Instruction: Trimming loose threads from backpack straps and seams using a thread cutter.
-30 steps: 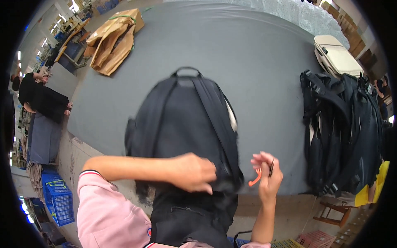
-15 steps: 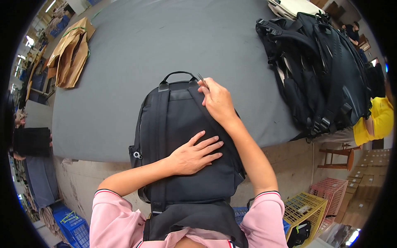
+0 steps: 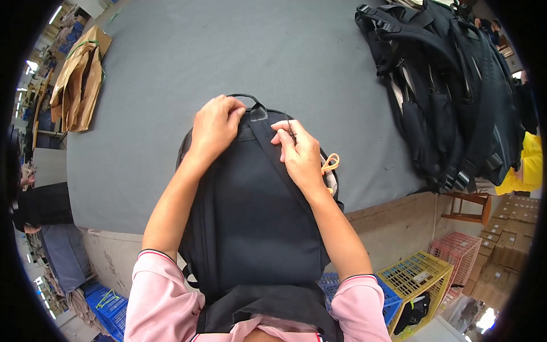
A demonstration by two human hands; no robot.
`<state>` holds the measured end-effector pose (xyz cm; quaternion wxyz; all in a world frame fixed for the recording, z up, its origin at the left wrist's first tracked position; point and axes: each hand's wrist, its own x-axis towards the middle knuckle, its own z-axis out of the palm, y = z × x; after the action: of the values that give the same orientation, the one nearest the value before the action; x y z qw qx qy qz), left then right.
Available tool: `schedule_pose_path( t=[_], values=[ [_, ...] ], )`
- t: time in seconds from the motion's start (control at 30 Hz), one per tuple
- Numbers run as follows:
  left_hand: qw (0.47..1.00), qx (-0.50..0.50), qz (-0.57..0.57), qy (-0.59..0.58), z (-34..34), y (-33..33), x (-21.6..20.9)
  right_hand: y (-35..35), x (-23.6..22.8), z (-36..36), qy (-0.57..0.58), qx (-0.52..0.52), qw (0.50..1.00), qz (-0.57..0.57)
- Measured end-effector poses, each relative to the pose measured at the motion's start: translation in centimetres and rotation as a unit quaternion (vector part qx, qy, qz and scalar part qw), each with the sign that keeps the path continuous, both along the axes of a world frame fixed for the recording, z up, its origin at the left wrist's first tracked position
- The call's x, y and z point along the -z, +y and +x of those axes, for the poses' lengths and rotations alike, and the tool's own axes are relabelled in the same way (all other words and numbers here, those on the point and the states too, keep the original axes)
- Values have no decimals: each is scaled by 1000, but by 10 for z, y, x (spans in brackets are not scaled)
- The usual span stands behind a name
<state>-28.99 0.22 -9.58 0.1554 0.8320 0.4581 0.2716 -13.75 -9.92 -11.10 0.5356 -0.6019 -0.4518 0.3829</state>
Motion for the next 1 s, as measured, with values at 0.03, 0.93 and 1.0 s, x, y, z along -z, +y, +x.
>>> schedule_pose_path(
  t=[0.03, 0.93, 1.0],
  values=[
    [1000, -2, -11, 1, -1, -7, 6, 0, 0, 1, 21, 6, 1000, -4],
    [761, 53, -552, -338, -27, 54, 6, 50, -35, 5, -157, -63, 986, -6],
    [754, 59, -557, -342, -27, 54, 7, 59, -22, 5, -209, -51, 977, 5]
  ],
)
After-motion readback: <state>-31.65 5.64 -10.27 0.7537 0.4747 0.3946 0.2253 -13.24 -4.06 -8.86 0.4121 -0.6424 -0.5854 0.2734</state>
